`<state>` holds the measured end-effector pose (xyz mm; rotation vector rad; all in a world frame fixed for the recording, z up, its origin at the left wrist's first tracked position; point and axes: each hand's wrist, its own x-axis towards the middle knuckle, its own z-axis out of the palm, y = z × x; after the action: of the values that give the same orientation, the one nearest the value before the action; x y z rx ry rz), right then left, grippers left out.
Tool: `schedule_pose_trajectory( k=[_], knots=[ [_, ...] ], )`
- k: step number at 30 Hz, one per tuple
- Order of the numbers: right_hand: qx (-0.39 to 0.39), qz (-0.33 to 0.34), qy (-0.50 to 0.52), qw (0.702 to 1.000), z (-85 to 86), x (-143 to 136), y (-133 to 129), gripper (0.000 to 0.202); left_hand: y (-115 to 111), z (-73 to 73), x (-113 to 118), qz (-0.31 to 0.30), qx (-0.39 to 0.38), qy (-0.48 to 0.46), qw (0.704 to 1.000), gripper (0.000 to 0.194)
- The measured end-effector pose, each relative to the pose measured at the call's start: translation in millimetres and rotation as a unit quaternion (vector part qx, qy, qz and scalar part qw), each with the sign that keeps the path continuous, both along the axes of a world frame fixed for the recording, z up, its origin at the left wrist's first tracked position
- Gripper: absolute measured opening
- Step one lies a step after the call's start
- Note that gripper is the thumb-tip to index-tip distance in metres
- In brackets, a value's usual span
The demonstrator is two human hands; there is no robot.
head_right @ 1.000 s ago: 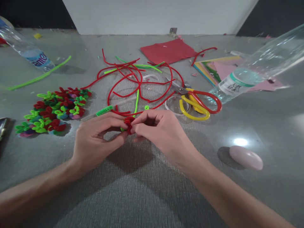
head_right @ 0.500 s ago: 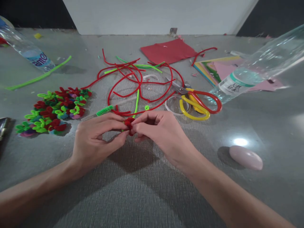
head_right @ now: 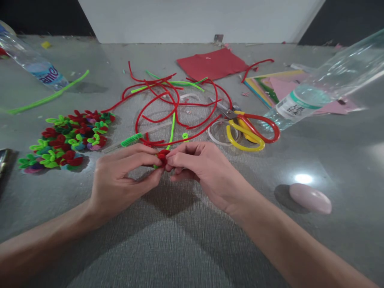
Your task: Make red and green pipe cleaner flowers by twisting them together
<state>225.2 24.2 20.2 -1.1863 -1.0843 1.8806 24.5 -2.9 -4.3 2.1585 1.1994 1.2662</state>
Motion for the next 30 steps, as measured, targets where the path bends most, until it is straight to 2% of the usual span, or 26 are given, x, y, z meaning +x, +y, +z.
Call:
schedule_pose_trajectory(
  k=[5, 9, 16, 20, 27, 30],
  knots=[
    [0.040, 0.011, -0.015, 0.999, 0.8, -1.1, -0.4, 0.002, -0.5, 0.9, 0.2, 0.007, 0.002, -0.005, 1.000, 0.017],
    [0.125, 0.024, -0.054, 0.990, 0.9, -0.4, 0.6, 0.003, -0.3, 4.3, 0.8, 0.013, -0.028, -0.031, 0.999, 0.020],
    [0.308, 0.022, -0.187, 0.933, 4.7, -0.8, -3.6, 0.018, 0.2, -0.4, 1.2, 0.009, -0.139, -0.117, 0.983, 0.017],
    [0.346, 0.015, -0.205, 0.915, 6.5, -3.0, -6.9, 0.020, 0.7, 0.3, 1.7, 0.002, -0.143, -0.143, 0.979, 0.015],
    [0.393, 0.025, -0.217, 0.893, 5.6, -3.4, -6.7, 0.025, -0.3, 0.8, 0.0, 0.020, -0.106, -0.122, 0.987, 0.016],
    [0.412, 0.029, -0.225, 0.882, 5.0, -3.3, -6.7, 0.027, -1.4, -0.6, 0.4, 0.013, -0.122, -0.133, 0.984, 0.017]
  ],
)
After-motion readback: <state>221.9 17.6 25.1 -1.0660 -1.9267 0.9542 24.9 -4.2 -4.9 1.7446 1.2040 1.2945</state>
